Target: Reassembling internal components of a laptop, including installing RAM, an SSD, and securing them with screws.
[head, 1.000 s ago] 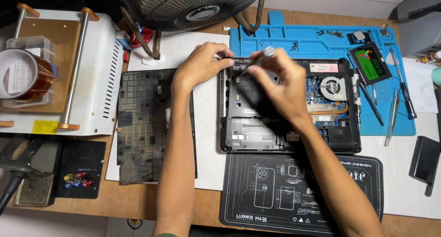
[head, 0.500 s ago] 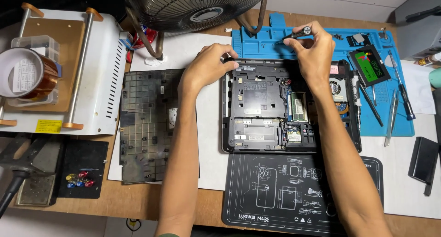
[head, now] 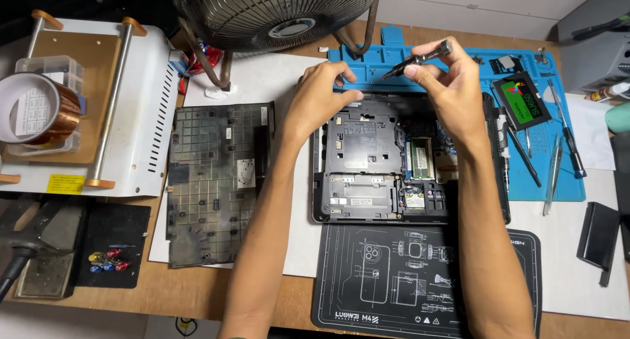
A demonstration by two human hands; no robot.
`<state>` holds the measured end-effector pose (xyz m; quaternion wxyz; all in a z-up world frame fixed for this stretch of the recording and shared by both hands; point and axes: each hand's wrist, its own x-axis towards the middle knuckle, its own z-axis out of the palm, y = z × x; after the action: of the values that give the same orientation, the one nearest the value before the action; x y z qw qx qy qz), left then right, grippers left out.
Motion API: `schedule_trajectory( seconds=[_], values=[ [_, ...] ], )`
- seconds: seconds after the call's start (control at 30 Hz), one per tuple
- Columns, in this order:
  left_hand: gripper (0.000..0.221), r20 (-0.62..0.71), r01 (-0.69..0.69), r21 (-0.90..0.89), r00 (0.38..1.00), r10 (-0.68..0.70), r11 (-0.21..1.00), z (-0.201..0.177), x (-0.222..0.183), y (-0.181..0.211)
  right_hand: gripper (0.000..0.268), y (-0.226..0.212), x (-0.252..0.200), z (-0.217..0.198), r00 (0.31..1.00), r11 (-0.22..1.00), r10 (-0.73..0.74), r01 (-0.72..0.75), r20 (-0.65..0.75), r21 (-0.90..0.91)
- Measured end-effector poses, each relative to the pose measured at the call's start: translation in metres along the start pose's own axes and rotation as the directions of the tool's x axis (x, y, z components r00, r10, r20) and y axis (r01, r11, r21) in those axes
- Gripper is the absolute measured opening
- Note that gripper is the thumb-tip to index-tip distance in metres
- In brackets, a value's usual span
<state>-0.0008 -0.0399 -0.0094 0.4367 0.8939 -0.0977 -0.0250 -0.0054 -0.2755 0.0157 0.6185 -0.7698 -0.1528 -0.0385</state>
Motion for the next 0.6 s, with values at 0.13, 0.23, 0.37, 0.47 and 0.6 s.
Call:
schedule_trajectory(
  seconds=[0.13,0.23,0.37,0.47,0.6],
  values=[
    [0.027,0.038,-0.032,0.01,0.999,0.032,0.999,0.005,0.001,-0.001,0.02,-0.001,-0.01,0.006,0.998,0.997,-0.021,0.025,-0.056,0.074],
    [0.025,0.04,-0.044,0.006,0.998,0.043,0.999,0.007,0.005,-0.003,0.021,-0.002,-0.012,0.009,0.997,0.994,-0.024,0.031,-0.07,0.101],
    [0.018,0.039,-0.05,-0.009,0.998,0.05,0.999,0.006,0.002,0.01,0.019,-0.007,-0.015,0.013,0.998,0.993,-0.021,0.027,-0.053,0.111],
    [0.018,0.048,-0.057,-0.016,0.997,0.057,0.998,0.004,0.0,0.015,0.018,-0.01,-0.016,0.015,0.999,0.994,0.031,-0.026,-0.04,0.103],
    [0.016,0.062,-0.055,-0.032,0.996,0.056,0.998,0.002,-0.001,0.02,0.019,-0.009,-0.016,0.015,0.999,0.988,0.039,-0.036,-0.018,0.15]
  ],
)
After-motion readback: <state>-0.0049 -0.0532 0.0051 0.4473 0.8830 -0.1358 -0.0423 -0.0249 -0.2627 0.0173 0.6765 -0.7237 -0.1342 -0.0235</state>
